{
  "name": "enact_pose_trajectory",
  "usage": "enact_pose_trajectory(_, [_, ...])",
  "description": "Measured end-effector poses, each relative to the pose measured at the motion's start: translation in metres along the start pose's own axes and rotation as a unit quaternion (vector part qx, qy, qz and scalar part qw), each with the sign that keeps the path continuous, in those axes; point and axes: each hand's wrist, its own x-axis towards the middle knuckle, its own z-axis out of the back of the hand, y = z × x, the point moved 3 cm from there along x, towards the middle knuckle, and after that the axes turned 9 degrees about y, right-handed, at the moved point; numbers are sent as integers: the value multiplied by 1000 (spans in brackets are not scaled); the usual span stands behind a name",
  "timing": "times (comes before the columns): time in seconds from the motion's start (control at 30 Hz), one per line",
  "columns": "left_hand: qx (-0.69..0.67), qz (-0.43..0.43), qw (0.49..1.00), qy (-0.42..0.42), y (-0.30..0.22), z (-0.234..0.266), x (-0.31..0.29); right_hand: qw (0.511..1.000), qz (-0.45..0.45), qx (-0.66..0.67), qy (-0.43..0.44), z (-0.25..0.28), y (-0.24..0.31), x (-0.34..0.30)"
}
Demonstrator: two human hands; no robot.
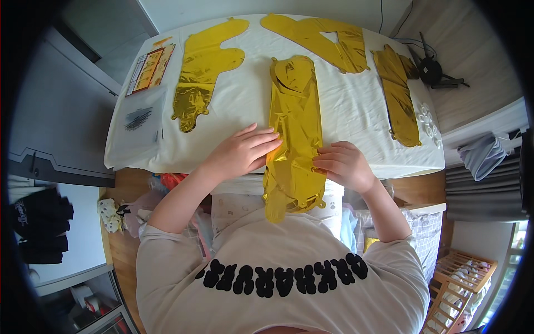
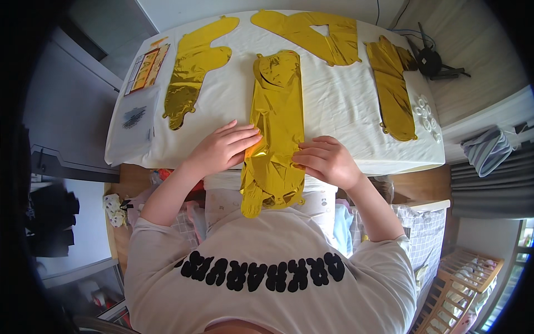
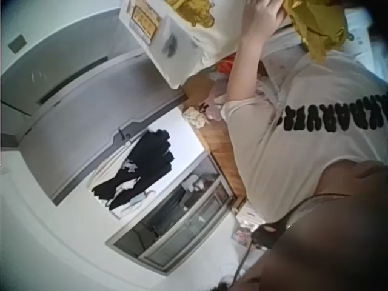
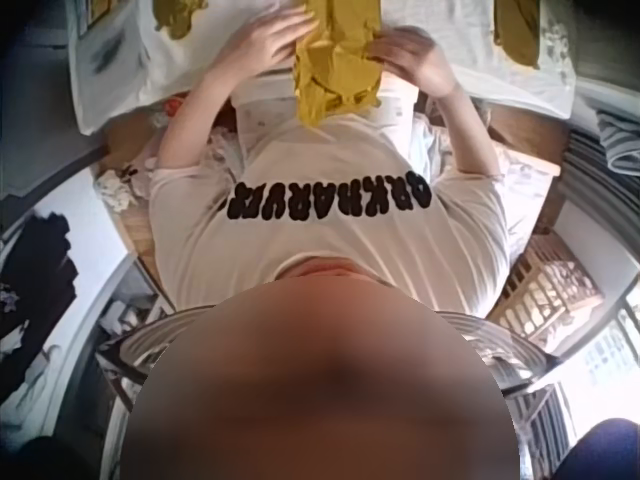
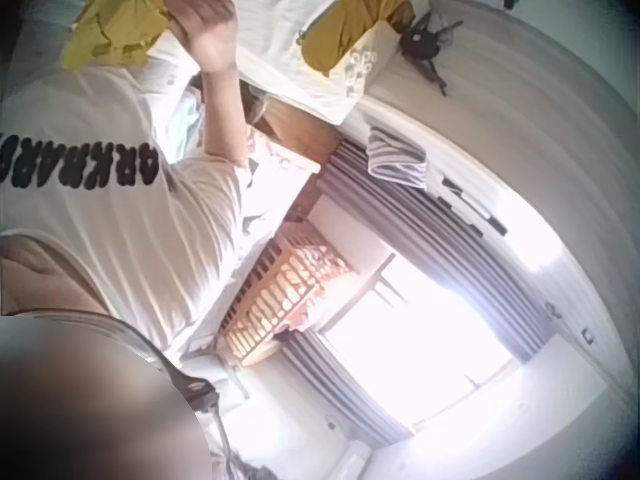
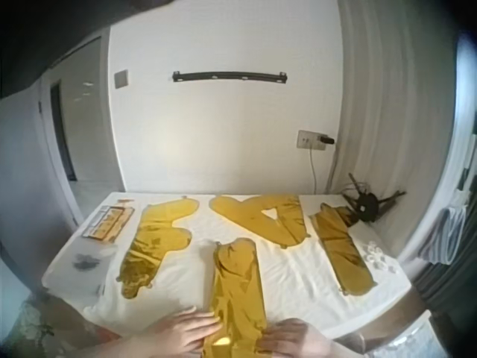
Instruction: The person arranges gold foil balloons on a table and then folds one of the balloons into a small square.
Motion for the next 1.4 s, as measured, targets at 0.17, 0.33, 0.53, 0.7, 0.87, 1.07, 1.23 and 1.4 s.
enact_pose_trajectory(0.17, [6,-12,1000,20,2,-1,0,1000,-1,2,-12,1,2,2])
enact_pose_trajectory(0.33, [22,-20,999,30,2,1,0,1000,-3,5,-23,5,6,8])
enact_pose_trajectory(0.53, [-57,-1,997,49,5,7,-3,1000,-10,6,4,1,5,7])
enact_pose_trajectory(0.7, [94,-38,995,1,-4,9,-6,1000,0,12,7,1,3,7])
enact_pose_trajectory(0.87, [107,-65,992,-14,-2,1,-8,1000,15,4,6,3,4,8])
enact_pose_trajectory(1.07, [91,-66,994,1,-2,4,-7,1000,8,19,10,3,3,7])
enact_pose_trajectory(1.23, [33,-48,998,5,-2,1,-8,999,-6,42,4,2,2,8])
enact_pose_trajectory(1.4, [72,-47,995,-43,-8,-6,-5,999,-13,39,8,4,2,9])
